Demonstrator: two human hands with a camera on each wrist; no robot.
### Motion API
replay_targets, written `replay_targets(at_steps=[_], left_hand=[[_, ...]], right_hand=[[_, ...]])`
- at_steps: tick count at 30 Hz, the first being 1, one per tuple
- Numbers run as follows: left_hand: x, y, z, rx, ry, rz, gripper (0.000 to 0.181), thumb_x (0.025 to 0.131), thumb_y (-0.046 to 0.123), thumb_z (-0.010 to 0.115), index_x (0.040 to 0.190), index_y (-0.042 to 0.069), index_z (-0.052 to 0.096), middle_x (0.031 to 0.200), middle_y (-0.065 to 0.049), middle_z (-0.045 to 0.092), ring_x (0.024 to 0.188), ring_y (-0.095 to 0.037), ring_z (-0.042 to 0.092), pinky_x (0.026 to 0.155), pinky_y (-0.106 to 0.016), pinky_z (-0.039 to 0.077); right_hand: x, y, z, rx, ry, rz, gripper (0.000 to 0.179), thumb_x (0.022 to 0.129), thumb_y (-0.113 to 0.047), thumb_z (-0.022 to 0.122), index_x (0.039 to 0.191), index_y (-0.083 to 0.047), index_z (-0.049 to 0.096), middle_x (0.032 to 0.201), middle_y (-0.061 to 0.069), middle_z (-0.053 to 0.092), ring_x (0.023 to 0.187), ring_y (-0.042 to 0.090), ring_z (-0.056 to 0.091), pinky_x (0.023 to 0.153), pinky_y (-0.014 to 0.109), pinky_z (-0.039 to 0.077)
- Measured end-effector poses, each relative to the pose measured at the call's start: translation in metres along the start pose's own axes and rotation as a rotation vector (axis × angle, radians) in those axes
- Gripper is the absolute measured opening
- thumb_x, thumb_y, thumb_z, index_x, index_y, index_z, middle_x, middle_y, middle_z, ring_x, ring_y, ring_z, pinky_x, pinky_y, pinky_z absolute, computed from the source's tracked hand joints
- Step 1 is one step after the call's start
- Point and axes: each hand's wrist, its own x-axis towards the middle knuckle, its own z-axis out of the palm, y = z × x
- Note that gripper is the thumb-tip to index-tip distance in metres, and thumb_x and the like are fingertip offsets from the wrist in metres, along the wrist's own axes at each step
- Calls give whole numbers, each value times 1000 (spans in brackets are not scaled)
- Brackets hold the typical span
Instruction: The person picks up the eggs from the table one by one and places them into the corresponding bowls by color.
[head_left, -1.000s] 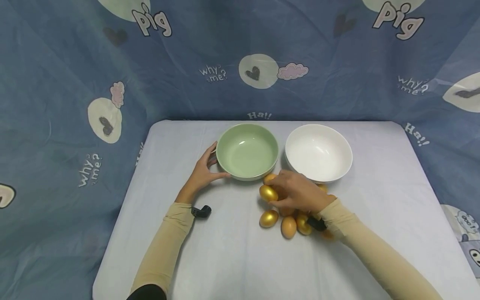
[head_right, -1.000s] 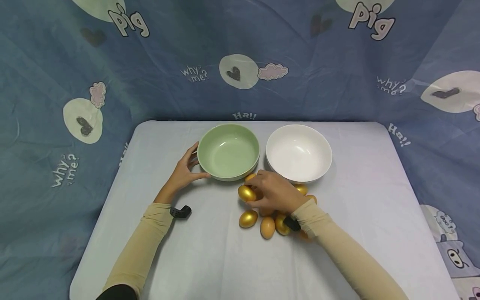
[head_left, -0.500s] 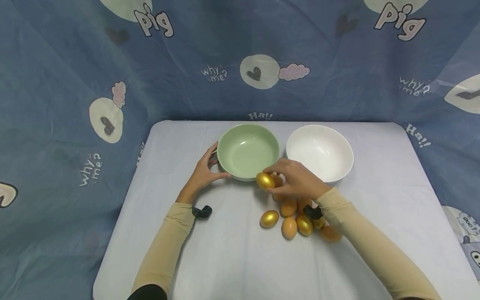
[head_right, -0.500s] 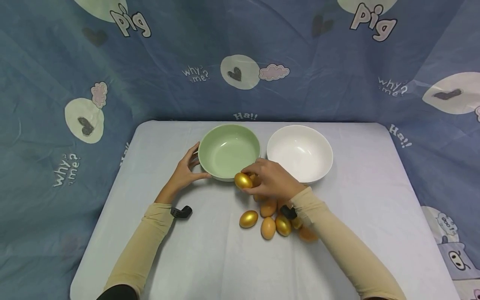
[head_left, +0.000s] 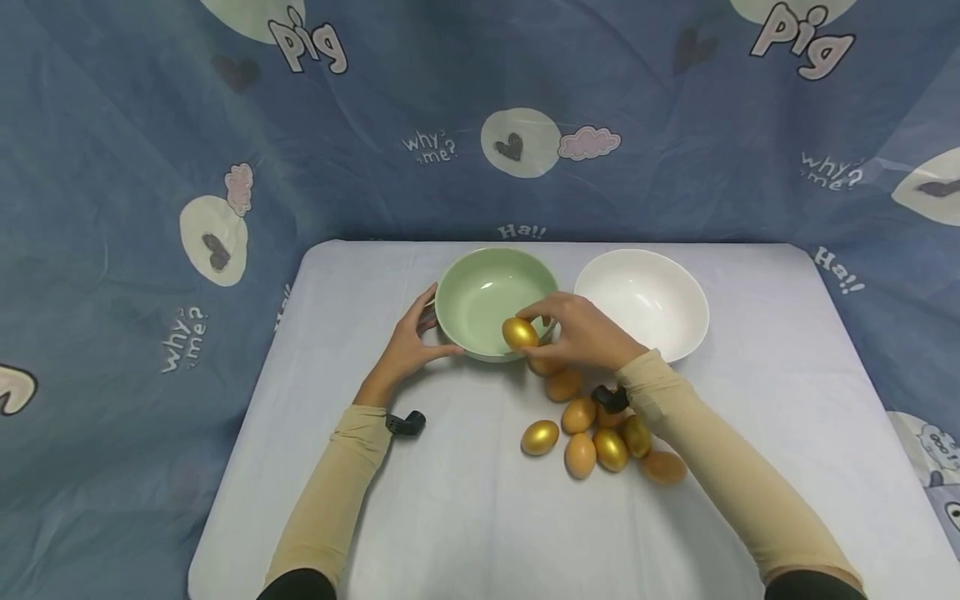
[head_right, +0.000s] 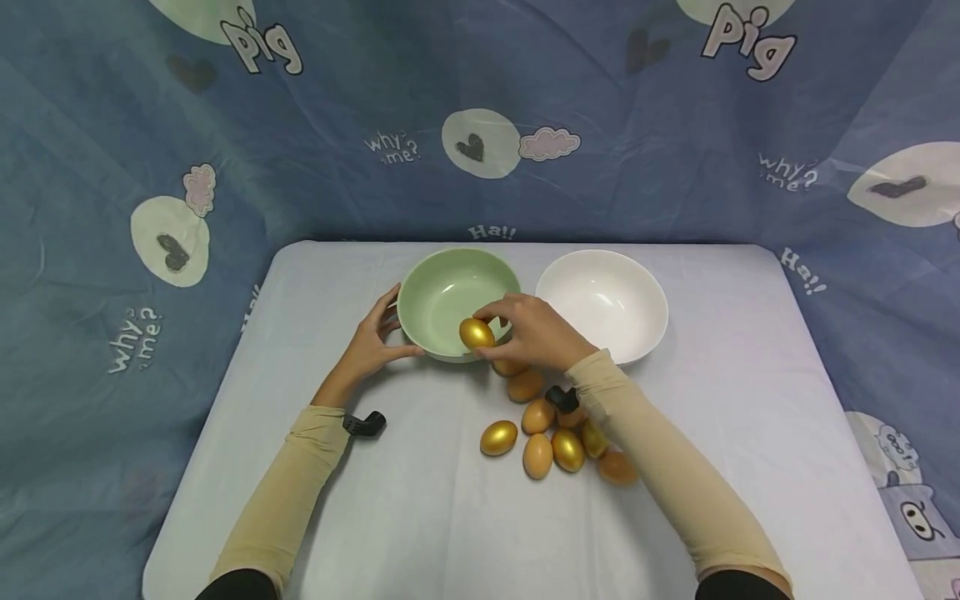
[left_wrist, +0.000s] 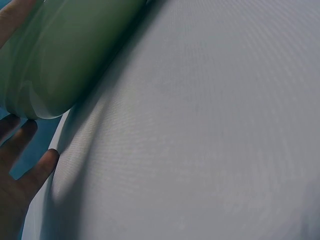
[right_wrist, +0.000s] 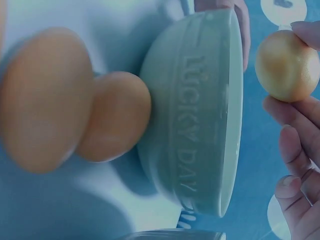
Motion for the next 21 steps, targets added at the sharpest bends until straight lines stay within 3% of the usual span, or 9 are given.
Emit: replay_targets(at_steps=[8,15,21], left_hand=[[-1,0,0,-15,-4,-1,114,67,15,90,154,1,19,160,-15,26,140,-40,36,110,-56,41],[5,-37,5,-18,34,1,117,64,19,92,156,26,20,160,2,26,142,-29,37,112,-46,44],[6,-38,5,-26,34,-9,117,64,19,92,156,26,21,160,5,27,142,-26,37,112,-43,44]], right_hand=[[21,6,-1,9,19,2,46,80,-51,74,116,-23,70,108,-10,70,89,14,60,76,29,52],[41,8,-3,33,38,-6,44,80,-50,75,114,-22,71,108,-9,72,89,15,62,77,29,53],[58,10,-3,33,32,15,46,80,-48,75,115,-20,71,110,-6,72,92,17,63,78,29,54]])
